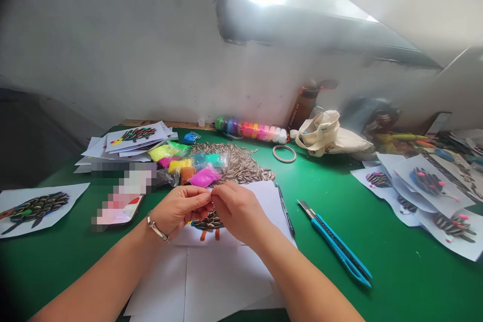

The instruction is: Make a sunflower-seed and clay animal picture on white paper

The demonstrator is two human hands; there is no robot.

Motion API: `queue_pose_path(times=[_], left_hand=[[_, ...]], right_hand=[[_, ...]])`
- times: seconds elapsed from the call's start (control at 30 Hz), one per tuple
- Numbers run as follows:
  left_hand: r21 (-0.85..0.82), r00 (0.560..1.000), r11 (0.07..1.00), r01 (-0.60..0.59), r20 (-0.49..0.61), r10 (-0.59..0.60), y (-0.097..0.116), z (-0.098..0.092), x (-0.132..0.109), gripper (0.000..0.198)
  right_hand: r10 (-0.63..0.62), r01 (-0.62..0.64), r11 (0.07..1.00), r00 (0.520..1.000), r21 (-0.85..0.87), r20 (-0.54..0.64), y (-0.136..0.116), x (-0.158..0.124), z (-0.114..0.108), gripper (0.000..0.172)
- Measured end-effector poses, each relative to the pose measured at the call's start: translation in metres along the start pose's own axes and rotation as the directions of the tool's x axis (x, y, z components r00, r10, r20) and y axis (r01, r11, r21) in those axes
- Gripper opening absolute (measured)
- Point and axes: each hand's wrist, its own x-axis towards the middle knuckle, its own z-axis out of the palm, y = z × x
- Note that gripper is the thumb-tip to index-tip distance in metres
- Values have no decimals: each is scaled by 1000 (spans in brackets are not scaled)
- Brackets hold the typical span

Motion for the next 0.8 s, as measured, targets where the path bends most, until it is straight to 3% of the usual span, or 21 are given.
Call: queue_pose_path(times=[0.4, 0.67, 0.8], left_hand=[[-11, 998, 999, 53, 43, -52, 3, -1, -1, 37], [-14, 997, 996, 83, 5, -83, 1, -2, 0, 37], [-8, 997, 998, 57, 60, -57, 1, -2, -1, 34]], right_hand=[[49, -50, 995, 999, 84, 11, -1, 0, -3, 17], [-20, 27, 990, 998, -136, 55, 0, 0, -5, 24], [1, -1, 1000, 1000, -22, 18, -3, -1, -5, 15]])
